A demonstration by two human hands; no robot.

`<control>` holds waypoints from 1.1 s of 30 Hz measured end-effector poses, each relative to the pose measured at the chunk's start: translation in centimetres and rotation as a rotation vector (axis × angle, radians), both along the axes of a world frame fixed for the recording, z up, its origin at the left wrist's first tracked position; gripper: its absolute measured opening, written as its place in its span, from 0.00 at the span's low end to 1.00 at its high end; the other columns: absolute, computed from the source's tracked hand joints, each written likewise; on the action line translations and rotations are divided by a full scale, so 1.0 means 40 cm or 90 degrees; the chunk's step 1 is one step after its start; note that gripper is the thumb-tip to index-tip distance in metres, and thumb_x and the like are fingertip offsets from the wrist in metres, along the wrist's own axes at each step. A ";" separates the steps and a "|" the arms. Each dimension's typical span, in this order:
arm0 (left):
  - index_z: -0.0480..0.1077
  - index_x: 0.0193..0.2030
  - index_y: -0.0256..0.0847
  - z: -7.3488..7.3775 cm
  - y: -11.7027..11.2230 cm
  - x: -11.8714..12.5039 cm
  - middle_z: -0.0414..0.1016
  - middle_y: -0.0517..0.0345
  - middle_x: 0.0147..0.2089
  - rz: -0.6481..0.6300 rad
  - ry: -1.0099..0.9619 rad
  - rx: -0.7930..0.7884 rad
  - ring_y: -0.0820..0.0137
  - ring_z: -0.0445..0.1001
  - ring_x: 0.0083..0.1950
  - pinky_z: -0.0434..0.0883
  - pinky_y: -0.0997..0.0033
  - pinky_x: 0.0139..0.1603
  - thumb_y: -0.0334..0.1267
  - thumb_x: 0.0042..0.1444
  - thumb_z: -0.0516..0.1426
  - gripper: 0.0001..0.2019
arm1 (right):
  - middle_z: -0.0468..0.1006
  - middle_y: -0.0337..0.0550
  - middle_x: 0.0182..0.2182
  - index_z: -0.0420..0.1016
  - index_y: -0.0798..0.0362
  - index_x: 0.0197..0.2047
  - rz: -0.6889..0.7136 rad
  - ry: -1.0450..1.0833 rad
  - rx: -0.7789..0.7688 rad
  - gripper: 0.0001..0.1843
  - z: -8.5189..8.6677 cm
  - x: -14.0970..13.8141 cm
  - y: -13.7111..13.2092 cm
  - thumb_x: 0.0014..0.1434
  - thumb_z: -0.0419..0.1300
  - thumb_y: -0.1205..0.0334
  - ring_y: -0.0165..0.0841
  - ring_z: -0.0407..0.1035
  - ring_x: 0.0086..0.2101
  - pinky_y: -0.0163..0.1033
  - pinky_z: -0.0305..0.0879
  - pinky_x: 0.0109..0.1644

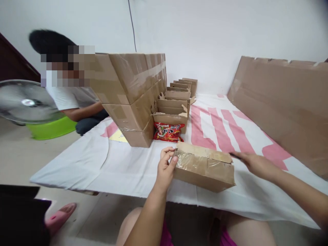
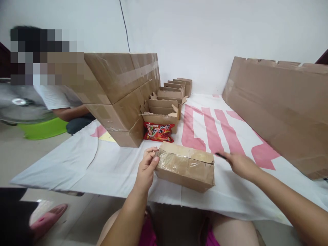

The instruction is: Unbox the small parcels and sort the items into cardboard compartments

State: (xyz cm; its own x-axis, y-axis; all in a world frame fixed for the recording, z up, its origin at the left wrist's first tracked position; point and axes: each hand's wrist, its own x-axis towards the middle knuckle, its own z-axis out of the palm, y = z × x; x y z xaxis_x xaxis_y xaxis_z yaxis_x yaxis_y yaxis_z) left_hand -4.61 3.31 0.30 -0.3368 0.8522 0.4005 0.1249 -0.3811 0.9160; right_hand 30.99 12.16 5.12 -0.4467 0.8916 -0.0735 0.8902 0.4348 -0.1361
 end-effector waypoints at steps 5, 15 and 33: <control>0.72 0.41 0.41 -0.001 0.003 0.012 0.72 0.49 0.48 -0.045 0.084 0.066 0.59 0.64 0.60 0.60 0.57 0.61 0.44 0.62 0.53 0.11 | 0.75 0.39 0.53 0.56 0.36 0.66 0.072 0.108 0.067 0.26 0.177 -0.121 -0.025 0.66 0.44 0.58 0.38 0.72 0.47 0.41 0.68 0.45; 0.71 0.45 0.40 -0.006 0.016 0.029 0.71 0.47 0.55 -0.057 0.073 0.061 0.57 0.62 0.64 0.59 0.54 0.63 0.42 0.63 0.51 0.11 | 0.73 0.42 0.32 0.62 0.40 0.63 0.345 -0.170 0.127 0.31 0.224 -0.338 -0.080 0.58 0.53 0.70 0.29 0.66 0.25 0.34 0.47 0.26; 0.70 0.44 0.41 -0.007 0.021 0.045 0.71 0.47 0.53 -0.047 0.173 0.033 0.59 0.63 0.62 0.60 0.55 0.62 0.41 0.64 0.49 0.11 | 0.75 0.44 0.31 0.64 0.43 0.61 0.374 -0.231 0.125 0.29 0.201 -0.322 -0.083 0.58 0.54 0.70 0.32 0.70 0.24 0.37 0.43 0.25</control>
State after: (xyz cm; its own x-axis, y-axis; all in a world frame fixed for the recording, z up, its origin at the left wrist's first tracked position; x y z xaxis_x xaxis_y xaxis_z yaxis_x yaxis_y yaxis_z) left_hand -2.80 4.17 0.02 -0.1486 0.8464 0.5114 0.3335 -0.4440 0.8317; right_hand 18.11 8.85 13.17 -0.8351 0.5229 -0.1709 0.4754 0.8422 0.2543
